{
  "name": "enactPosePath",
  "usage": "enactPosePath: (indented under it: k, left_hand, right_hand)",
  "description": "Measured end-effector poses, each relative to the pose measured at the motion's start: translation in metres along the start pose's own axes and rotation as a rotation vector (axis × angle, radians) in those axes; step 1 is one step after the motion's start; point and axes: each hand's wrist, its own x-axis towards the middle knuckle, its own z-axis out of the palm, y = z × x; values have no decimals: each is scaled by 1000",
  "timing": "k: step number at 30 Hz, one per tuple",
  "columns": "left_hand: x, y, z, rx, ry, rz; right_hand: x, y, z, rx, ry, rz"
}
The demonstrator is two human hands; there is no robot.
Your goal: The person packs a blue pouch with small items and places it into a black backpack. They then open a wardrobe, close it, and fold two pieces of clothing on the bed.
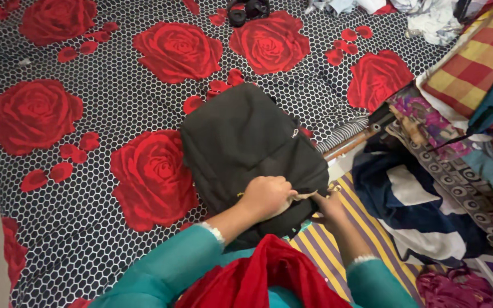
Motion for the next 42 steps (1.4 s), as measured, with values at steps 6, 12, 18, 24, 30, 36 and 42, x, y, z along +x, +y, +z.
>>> enactPosePath:
  k: [6, 12, 18, 24, 30, 36, 42]
  left_hand:
    - [19, -3, -25, 86, 88, 8]
    - [40, -14, -54, 168, 189, -46]
    - [19, 4, -15, 117, 3, -107]
    - [12, 10, 20, -26, -348, -384]
    - [42, -12, -11, -440, -328, -553]
    - [59, -31, -59, -1440, -396, -896]
    - [41, -42, -59, -1636, -216, -1046]
  right_hand:
    - [37, -31, 5, 40, -130, -348]
    - [65, -78, -15, -168, -196, -686]
    - [51, -28, -29, -576, -129, -127]
    - [64, -1, -56, -128, -178, -190]
    - [29, -24, -136, 139, -248, -208]
    - [-31, -41, -192, 494, -68, -311]
    - [-90, -5, -182, 738, 81, -202]
